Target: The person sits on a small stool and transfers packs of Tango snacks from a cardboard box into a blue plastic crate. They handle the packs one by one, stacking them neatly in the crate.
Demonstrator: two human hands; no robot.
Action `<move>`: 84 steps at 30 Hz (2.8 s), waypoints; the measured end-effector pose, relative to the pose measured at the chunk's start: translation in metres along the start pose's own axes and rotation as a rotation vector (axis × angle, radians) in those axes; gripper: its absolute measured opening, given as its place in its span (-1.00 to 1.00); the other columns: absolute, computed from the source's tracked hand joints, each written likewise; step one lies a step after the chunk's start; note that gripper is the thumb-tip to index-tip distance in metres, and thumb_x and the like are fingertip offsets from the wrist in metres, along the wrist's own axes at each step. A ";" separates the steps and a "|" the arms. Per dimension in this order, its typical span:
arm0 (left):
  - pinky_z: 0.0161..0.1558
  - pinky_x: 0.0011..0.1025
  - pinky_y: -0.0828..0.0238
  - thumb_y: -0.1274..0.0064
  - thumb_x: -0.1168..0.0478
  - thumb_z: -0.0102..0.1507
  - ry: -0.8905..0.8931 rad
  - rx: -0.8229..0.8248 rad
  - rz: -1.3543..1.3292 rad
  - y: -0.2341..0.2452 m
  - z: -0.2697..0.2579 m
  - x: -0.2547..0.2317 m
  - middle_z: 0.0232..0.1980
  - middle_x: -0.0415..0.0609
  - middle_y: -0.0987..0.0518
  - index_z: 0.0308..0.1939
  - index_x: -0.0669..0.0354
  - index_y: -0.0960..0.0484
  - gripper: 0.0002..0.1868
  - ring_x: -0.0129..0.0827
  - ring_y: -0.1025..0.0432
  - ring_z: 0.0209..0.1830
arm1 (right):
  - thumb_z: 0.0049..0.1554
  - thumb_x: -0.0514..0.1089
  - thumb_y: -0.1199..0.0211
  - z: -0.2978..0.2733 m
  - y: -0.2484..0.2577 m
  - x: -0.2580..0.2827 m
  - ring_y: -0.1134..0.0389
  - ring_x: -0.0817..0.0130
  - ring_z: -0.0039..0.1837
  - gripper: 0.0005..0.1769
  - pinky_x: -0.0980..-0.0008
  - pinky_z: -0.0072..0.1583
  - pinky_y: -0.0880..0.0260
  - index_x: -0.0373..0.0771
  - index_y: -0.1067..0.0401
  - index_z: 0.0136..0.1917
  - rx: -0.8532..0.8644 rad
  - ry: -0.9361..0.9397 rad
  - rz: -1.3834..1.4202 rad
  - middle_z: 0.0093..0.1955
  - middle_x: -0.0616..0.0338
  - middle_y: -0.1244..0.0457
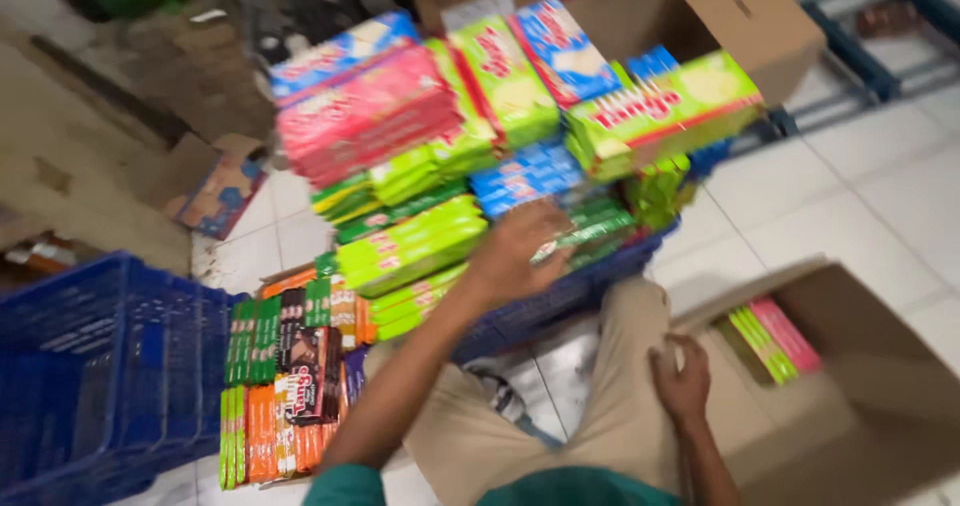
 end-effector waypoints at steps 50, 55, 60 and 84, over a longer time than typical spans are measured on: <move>0.11 -0.10 -0.30 0.03 -0.46 0.16 0.302 0.695 0.054 -0.400 -0.106 0.001 -0.24 0.00 -0.58 0.02 0.17 -0.62 -0.23 -0.04 -0.49 -0.08 | -0.16 0.29 -0.46 0.042 0.007 -0.388 -0.33 -0.14 0.11 -0.08 -0.14 -0.04 -0.37 -0.07 -0.31 0.38 0.246 -0.666 -0.575 0.15 -0.01 -0.32; 0.20 0.04 -0.36 -0.23 -0.32 0.11 0.422 0.733 0.029 -0.393 -0.130 0.002 -0.10 0.10 -0.68 0.09 0.16 -0.67 -0.28 0.00 -0.58 0.05 | -0.16 0.16 -0.57 0.060 0.106 -0.225 -0.40 -0.23 0.21 -0.07 -0.22 0.21 -0.41 -0.14 -0.34 0.41 0.088 -0.668 -0.231 0.09 -0.08 -0.33; 0.28 0.03 -0.35 -0.30 -0.15 0.08 0.423 0.638 -0.044 -0.377 -0.129 -0.008 0.09 0.10 -0.61 0.32 0.11 -0.50 -0.21 0.02 -0.54 0.15 | -0.17 -0.01 -0.60 0.060 0.161 -0.081 -0.47 -0.08 0.10 -0.15 0.03 0.14 -0.49 -0.16 -0.40 0.36 -0.282 -0.716 0.132 0.05 -0.11 -0.41; -0.05 0.10 -0.54 -0.27 -0.32 -0.08 0.466 0.193 0.425 0.138 0.032 -0.060 0.23 0.17 -0.43 0.57 -0.10 -0.22 0.18 0.20 -0.52 0.06 | 0.11 0.38 -0.35 0.058 0.021 0.234 -0.04 -0.22 0.62 -0.08 -0.19 0.57 0.02 -0.11 -0.26 0.56 0.569 -0.178 0.250 0.55 -0.26 -0.11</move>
Point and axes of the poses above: each hand's wrist, its own z-axis towards the middle knuckle, its own y-axis out of the back of the hand, x = y × z, the point moved 5 cm from there along z, towards the middle knuckle
